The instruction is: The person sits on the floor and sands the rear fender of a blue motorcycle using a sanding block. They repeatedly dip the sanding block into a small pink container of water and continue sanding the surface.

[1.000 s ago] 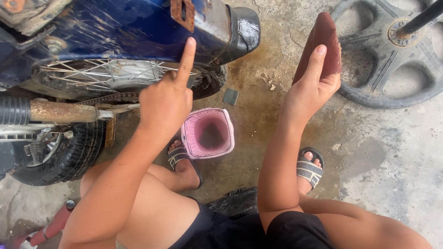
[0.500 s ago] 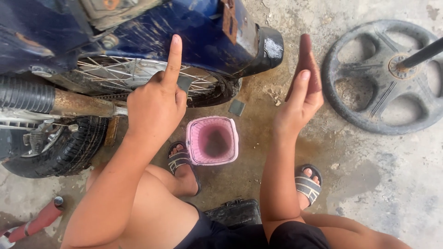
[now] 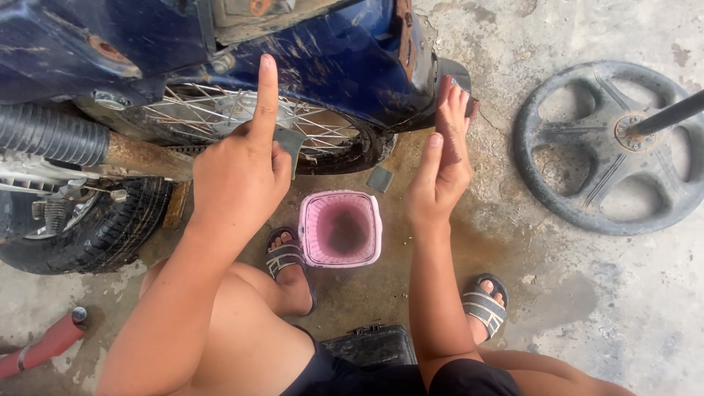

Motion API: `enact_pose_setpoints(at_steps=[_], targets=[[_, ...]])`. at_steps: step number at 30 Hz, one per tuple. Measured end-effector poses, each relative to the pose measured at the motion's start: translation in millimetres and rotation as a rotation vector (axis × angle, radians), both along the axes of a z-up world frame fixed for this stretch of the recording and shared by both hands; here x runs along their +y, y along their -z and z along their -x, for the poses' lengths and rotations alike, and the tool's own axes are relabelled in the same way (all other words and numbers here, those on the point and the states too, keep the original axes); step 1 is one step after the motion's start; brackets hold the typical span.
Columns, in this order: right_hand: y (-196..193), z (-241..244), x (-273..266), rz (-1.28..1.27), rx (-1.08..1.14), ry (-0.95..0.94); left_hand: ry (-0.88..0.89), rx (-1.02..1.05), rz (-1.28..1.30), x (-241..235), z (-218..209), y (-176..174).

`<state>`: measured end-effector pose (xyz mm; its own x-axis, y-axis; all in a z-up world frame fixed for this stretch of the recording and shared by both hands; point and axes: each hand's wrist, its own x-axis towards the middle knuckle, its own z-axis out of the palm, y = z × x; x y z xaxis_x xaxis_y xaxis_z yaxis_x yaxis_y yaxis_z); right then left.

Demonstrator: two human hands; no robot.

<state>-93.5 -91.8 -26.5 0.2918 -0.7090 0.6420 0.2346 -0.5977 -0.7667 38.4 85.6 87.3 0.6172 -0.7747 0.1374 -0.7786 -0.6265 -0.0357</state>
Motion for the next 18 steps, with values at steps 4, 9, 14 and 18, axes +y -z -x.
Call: enact_pose_setpoints(at_steps=[4, 9, 14, 18], targets=[[3, -9, 7, 0.045, -0.016, -0.049, -0.052, 0.033, -0.020, 5, 0, -8], [-7, -18, 17, 0.016, 0.022, 0.017, -0.072, 0.087, -0.018, 9, 1, -11], [-4, -24, 17, -0.007, 0.018, 0.051, -0.086, 0.076, -0.058, 8, 8, -8], [-10, -26, 25, -0.033, 0.077, 0.037, -0.045, 0.138, -0.115, 6, 14, -7]])
